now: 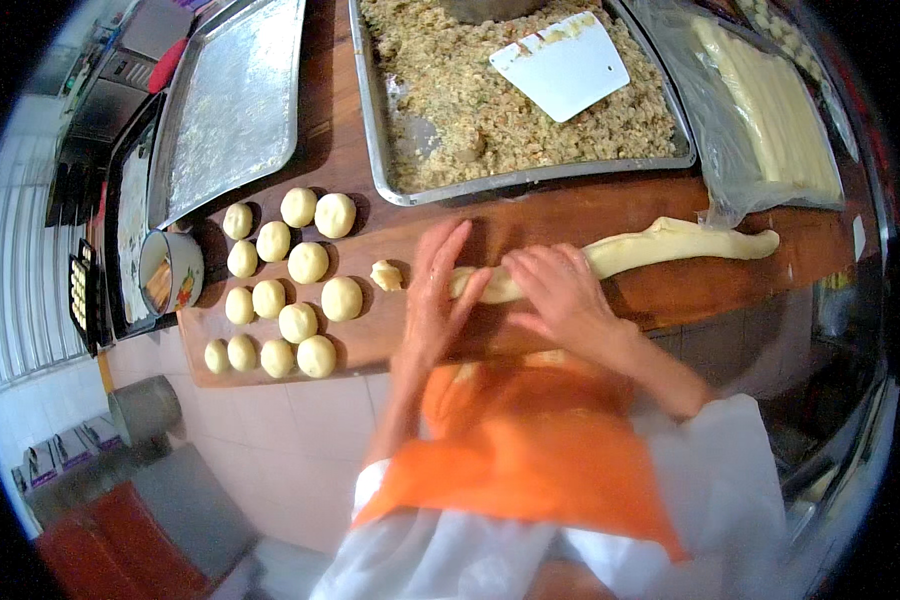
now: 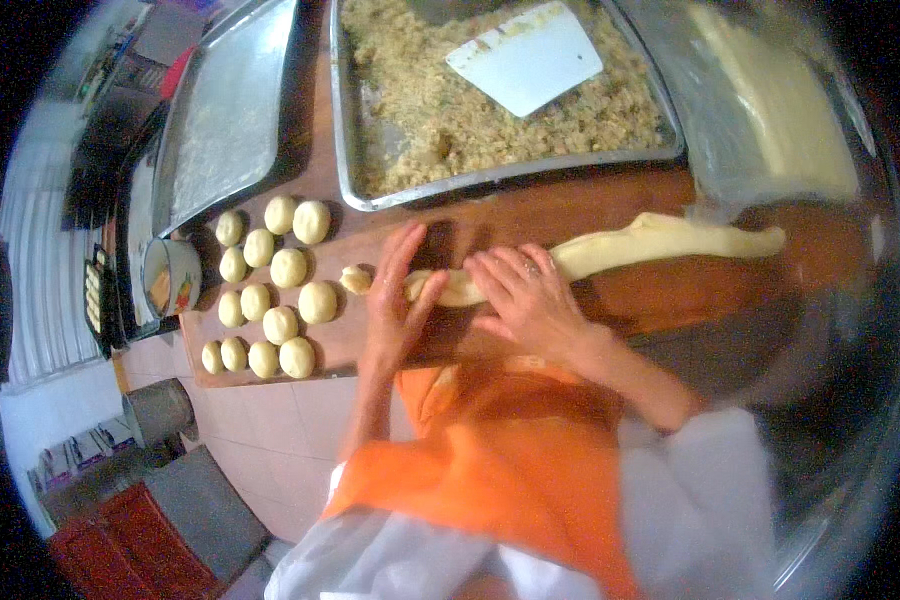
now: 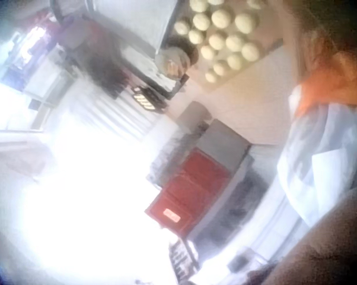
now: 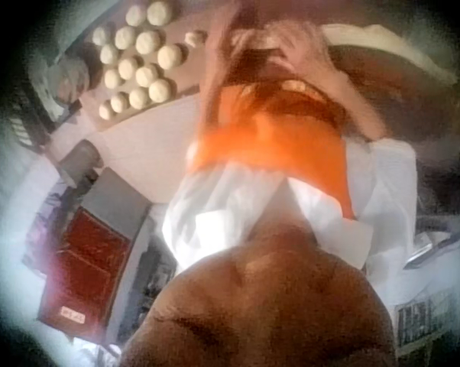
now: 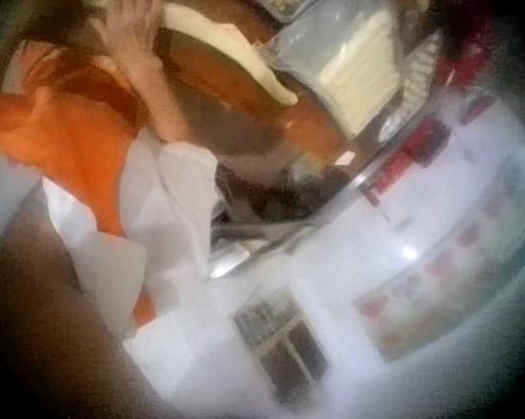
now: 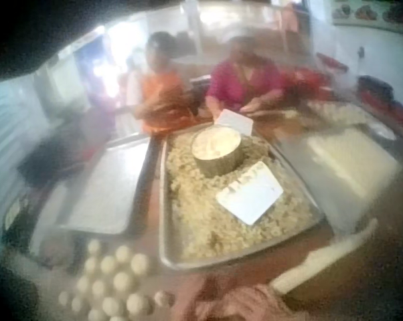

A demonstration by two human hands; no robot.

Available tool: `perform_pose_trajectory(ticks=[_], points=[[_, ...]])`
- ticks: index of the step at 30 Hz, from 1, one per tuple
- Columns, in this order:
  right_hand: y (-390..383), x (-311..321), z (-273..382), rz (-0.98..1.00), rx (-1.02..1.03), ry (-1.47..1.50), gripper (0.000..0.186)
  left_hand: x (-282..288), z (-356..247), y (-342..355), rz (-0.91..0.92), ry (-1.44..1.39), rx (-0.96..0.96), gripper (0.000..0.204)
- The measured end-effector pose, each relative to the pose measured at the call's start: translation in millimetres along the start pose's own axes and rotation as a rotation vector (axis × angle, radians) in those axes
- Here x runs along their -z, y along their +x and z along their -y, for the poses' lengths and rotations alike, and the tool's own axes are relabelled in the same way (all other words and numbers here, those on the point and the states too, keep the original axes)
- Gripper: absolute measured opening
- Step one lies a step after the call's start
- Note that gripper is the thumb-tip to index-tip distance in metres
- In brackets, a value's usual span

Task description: The person prepares buns by flattening dough balls, adding filling from a tray, sealing the dough, and placing the finished buns onto a baking tray.

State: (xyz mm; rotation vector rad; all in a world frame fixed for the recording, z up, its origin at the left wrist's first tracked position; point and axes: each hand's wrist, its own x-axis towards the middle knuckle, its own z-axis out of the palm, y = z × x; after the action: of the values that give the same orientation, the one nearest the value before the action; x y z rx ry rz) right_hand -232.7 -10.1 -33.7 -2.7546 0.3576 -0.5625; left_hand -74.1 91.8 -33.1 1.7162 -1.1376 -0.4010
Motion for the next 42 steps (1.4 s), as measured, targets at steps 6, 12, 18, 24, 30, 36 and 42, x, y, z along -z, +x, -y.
perform_pose_trajectory(ticks=[6, 12, 18, 24, 30, 36, 42], points=[[-27, 60, -80, -0.074, -0.268, -0.041, 0.036, 2, -4, 4, 0.079, 0.402, -0.296, 0.036], [-71, 65, -91, 0.067, -0.339, -0.274, 0.039, -46, -23, 9, 0.384, 0.721, -0.285, 0.052], [-126, 70, -51, 0.102, -0.288, -0.250, 0.059, -43, -33, -51, 0.562, 0.803, -0.395, 0.059], [-109, 68, -55, 0.096, -0.326, -0.262, 0.074, -74, -58, -39, 0.298, 0.736, -0.308, 0.071], [-106, 65, -67, 0.160, -0.298, -0.285, 0.072, -135, -77, -16, 0.432, 0.675, -0.462, 0.080], [-128, 88, -82, -0.010, -0.189, -0.215, 0.057, -131, -67, -6, 0.543, 0.748, -0.521, 0.077], [-114, 82, -145, -0.065, -0.264, -0.194, 0.036, -120, -58, 25, 0.646, 0.719, -0.375, 0.048]])
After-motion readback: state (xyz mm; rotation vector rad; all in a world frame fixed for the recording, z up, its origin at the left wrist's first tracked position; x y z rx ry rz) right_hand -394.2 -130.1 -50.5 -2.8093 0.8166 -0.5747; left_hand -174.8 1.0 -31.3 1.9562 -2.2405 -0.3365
